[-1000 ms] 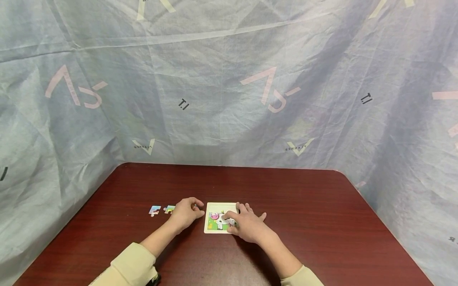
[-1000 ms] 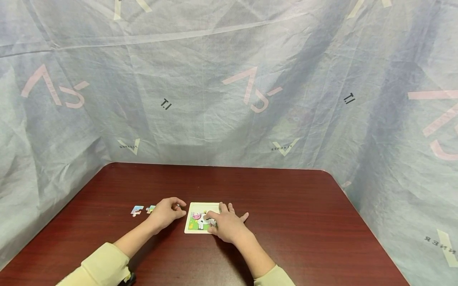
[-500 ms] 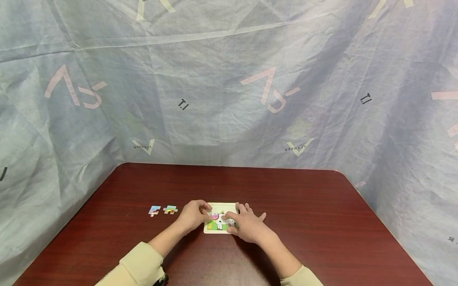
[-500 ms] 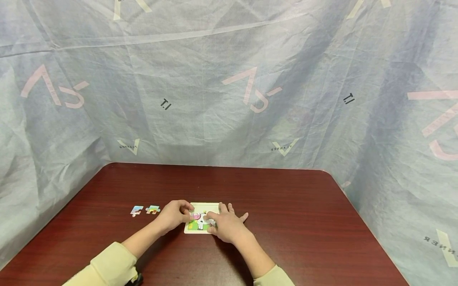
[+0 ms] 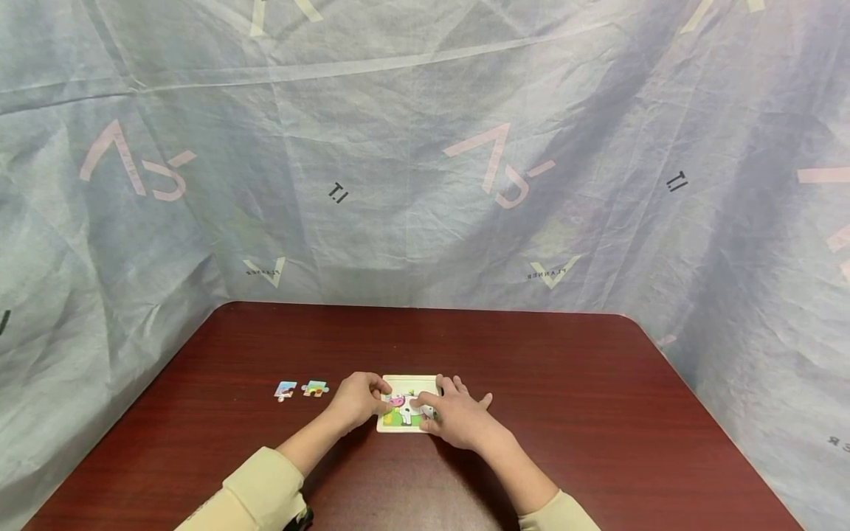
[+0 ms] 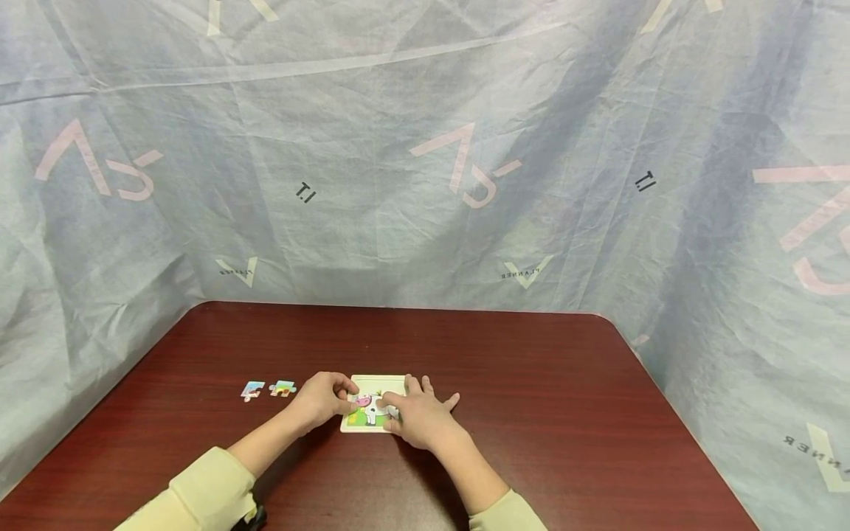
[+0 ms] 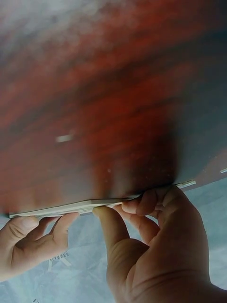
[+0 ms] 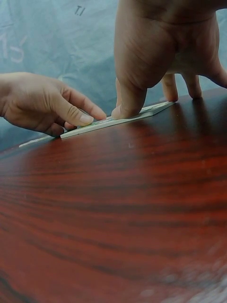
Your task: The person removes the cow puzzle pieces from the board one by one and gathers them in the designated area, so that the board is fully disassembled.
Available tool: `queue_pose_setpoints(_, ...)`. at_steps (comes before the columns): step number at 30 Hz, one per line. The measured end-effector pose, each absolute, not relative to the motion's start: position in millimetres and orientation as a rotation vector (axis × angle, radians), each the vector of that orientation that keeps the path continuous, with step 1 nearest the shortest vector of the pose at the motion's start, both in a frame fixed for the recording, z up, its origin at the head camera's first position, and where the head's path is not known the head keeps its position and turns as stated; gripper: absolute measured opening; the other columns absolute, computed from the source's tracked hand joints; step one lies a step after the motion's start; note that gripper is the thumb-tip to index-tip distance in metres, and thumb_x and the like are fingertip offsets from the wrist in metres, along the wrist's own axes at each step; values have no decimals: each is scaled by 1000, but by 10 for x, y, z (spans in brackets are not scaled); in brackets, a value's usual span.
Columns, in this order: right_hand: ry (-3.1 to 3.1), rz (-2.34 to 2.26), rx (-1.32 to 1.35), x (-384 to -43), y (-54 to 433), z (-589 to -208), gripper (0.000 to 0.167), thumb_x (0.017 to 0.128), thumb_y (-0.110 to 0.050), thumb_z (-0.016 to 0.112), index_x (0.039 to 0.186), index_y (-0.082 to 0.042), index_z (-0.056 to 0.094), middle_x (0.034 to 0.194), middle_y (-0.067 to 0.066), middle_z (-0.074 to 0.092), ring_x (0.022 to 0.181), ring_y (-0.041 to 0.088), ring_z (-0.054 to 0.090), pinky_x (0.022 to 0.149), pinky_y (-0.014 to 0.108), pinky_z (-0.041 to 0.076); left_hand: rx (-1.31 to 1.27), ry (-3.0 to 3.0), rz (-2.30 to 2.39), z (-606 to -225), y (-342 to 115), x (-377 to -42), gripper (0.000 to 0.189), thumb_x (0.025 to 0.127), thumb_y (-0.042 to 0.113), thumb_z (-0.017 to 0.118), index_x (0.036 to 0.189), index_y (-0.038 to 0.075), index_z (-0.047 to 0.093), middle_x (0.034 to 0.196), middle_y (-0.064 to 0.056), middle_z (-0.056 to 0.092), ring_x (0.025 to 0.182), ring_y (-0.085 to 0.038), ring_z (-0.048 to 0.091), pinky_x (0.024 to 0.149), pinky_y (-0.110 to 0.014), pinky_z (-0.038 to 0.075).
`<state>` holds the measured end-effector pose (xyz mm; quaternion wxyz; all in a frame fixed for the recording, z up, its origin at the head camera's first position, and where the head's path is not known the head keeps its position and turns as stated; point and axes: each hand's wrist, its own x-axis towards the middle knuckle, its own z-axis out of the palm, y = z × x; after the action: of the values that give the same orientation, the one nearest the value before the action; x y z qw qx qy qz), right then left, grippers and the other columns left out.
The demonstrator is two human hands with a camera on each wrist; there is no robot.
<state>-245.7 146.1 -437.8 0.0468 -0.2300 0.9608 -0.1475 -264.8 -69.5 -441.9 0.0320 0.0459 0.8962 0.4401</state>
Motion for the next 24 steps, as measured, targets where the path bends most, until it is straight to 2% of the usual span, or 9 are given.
queue_pose_setpoints(14, 2934, -443, -701, -2467, 1461, -4392, 31, 96, -36, 68, 127, -34, 64, 157, 22, 35, 142, 51, 31, 87, 89, 23, 165, 2793, 1309, -4405, -682, -2653, 23, 78, 0, 85, 94, 3, 69, 75, -3, 51, 69, -16, 47, 60, -28, 39)
queue_pose_setpoints(24, 2937, -436, -703, -2462, 1455, -4387, 30, 97, -37, 68, 126, -34, 64, 156, 23, 35, 142, 52, 32, 87, 89, 23, 247, 2866, 1302, -4419, -682, -2661, 22, 77, -4, 83, 88, 6, 67, 75, -1, 55, 69, -14, 50, 62, -29, 43)
